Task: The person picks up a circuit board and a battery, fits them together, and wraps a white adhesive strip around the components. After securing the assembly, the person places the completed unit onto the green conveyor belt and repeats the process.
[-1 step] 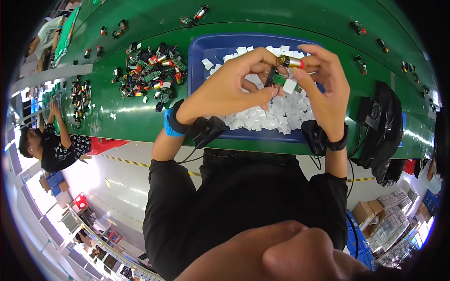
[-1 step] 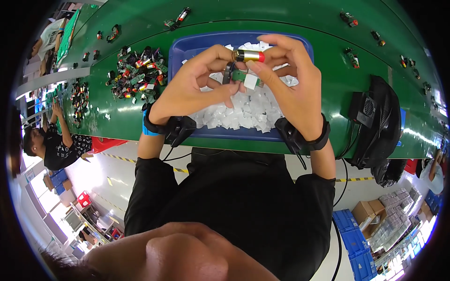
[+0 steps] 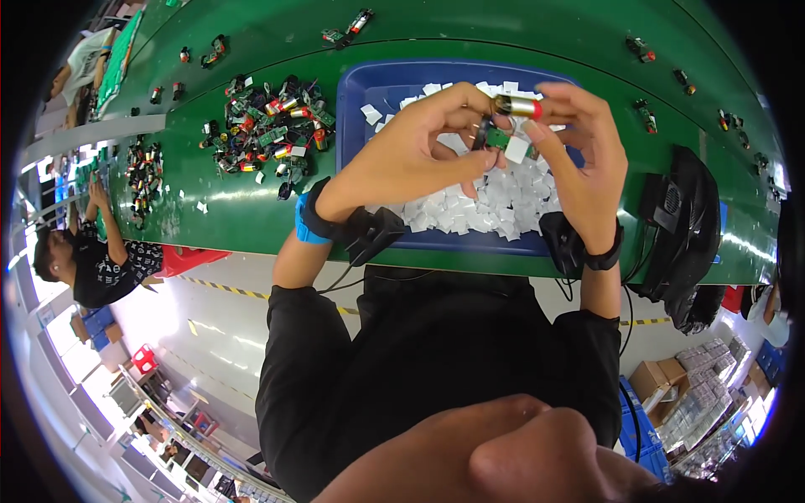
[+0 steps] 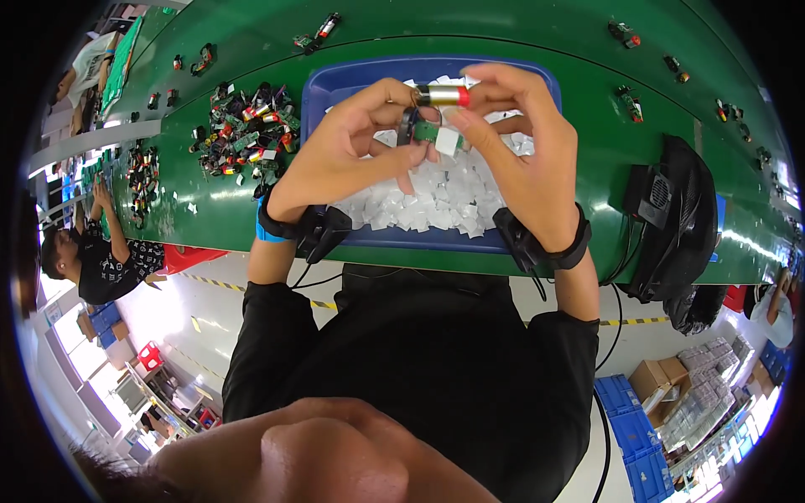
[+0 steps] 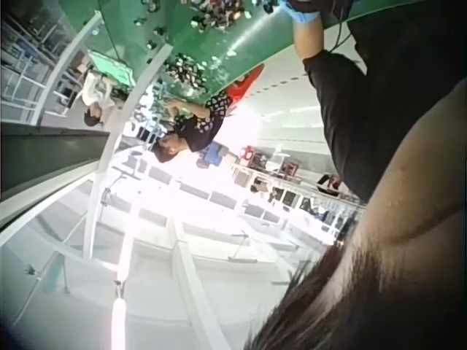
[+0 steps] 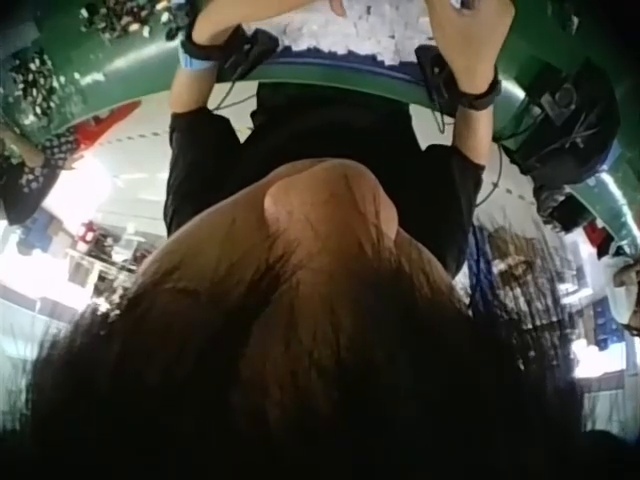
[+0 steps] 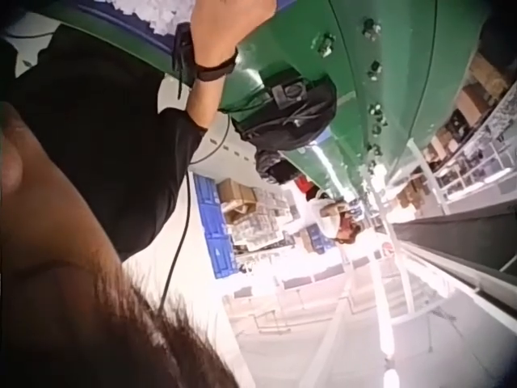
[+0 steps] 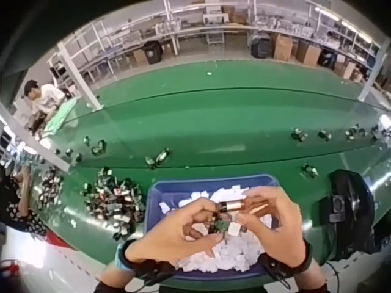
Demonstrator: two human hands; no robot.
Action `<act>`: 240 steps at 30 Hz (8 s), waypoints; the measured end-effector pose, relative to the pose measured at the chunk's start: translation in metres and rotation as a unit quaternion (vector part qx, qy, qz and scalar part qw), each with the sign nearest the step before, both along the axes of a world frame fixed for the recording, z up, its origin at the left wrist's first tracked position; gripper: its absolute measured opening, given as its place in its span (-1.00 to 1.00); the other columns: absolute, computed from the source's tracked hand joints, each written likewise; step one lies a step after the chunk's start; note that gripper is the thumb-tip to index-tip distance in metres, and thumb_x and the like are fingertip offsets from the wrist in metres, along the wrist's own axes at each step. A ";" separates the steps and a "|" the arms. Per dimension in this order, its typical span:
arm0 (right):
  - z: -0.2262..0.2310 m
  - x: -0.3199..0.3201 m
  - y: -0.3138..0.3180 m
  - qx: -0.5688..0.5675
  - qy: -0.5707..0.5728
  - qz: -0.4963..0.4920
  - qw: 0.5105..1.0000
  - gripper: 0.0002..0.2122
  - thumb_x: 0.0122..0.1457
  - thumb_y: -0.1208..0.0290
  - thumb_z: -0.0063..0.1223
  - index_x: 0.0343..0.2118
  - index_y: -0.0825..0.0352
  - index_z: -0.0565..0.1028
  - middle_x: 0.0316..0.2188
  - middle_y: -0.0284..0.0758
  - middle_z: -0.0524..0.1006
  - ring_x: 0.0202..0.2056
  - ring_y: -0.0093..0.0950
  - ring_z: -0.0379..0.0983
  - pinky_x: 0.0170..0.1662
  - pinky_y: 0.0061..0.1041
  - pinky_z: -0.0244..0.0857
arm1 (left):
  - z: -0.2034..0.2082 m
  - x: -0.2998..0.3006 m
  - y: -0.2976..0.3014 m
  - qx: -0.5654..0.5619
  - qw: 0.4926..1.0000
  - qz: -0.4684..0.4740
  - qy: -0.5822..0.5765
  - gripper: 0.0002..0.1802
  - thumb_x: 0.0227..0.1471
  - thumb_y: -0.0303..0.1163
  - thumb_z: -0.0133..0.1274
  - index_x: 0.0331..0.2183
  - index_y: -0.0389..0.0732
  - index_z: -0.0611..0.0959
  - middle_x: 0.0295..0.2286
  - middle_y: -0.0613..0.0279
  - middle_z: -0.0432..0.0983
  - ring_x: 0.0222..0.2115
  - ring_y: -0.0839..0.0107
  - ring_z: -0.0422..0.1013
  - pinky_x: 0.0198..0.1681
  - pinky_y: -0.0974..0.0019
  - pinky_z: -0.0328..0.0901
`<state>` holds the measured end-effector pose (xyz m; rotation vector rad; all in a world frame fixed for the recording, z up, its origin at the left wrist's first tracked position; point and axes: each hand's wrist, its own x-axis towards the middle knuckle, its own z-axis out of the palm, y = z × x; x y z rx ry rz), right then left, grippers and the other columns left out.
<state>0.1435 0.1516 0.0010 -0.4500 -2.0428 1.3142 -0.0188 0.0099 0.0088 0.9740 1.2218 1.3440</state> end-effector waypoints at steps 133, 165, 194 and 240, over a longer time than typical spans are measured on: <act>0.000 0.007 -0.022 -0.173 -0.032 0.077 0.981 -0.82 0.32 0.49 0.05 -0.27 0.55 0.56 -0.59 -0.29 0.54 -0.60 -0.59 0.43 -0.52 -0.64 0.31 | -0.018 0.013 0.002 0.259 0.838 0.170 0.450 -0.56 -0.16 -0.62 0.29 -0.13 -0.24 0.68 -0.22 0.17 0.65 -0.40 0.34 0.52 -0.42 0.39 0.41; 0.007 0.008 -0.009 -0.070 -0.052 0.056 0.995 -0.80 0.14 0.53 0.26 -0.16 0.36 0.60 -0.43 -0.37 0.63 -0.44 -0.62 0.57 -0.33 -0.69 0.38 | -0.038 -0.173 -0.062 -0.163 0.667 0.051 0.725 -0.67 0.01 -0.14 0.28 -0.24 -0.13 0.64 -0.31 0.23 0.62 -0.21 0.18 0.43 -0.18 0.14 0.37; -0.007 -0.008 -0.015 -0.092 -0.064 0.078 0.991 -0.53 0.11 0.52 0.27 0.10 0.33 0.39 -0.11 -0.27 0.54 -0.15 -0.54 0.52 -0.25 -0.57 0.47 | -0.006 -0.006 0.002 0.111 0.966 0.233 0.002 -0.78 0.20 -0.53 0.11 -0.13 -0.31 0.47 -0.21 0.20 0.45 -0.28 0.50 0.54 -0.29 0.40 0.51; -0.014 -0.003 -0.001 -0.035 0.098 0.131 0.986 -0.78 -0.02 0.50 0.39 -0.31 0.33 0.58 -0.16 -0.24 0.46 -0.16 -0.28 0.47 -0.06 -0.34 0.42 | -0.014 -0.095 -0.041 -0.030 0.765 0.210 0.609 -0.66 0.25 -0.14 0.00 -0.20 -0.19 0.67 -0.35 0.22 0.63 -0.29 0.28 0.49 -0.17 0.14 0.36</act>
